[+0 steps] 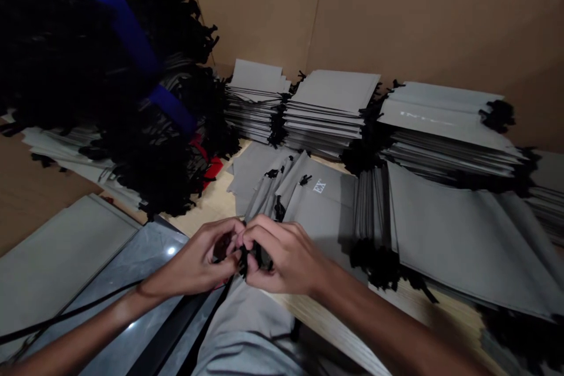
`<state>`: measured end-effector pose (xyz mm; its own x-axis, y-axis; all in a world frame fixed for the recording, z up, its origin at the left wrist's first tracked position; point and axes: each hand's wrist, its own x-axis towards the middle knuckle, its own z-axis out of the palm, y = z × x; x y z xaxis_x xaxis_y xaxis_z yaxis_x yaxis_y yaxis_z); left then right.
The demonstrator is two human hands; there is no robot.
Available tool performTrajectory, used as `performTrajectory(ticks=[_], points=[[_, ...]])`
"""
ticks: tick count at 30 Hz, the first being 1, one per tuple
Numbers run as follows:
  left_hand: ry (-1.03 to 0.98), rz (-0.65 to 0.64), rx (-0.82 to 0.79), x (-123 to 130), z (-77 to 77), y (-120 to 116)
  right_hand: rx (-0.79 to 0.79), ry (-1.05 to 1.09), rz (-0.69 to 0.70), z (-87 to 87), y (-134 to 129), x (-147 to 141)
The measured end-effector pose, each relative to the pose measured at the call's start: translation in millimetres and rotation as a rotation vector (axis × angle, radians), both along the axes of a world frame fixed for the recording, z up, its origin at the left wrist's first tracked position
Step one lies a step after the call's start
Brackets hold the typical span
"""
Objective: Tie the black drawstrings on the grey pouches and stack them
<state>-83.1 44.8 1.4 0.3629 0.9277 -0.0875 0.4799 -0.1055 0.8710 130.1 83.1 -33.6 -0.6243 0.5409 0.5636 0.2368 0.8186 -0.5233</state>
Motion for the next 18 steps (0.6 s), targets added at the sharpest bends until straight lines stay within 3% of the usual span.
performTrajectory(ticks=[11, 14, 18], points=[[-0.176, 0.135, -0.148, 6.0, -3.2, 6.9, -0.274, 0.157, -0.061, 5.6, -1.0, -6.4], [-0.171, 0.129, -0.161, 5.7, 1.0, 8.0, -0.256, 0.149, -0.088, 2.9, 0.2, -6.6], [-0.076, 0.044, -0.123, 0.0, 12.1, 9.0, -0.118, 0.071, -0.074, 0.3, 2.8, -2.7]])
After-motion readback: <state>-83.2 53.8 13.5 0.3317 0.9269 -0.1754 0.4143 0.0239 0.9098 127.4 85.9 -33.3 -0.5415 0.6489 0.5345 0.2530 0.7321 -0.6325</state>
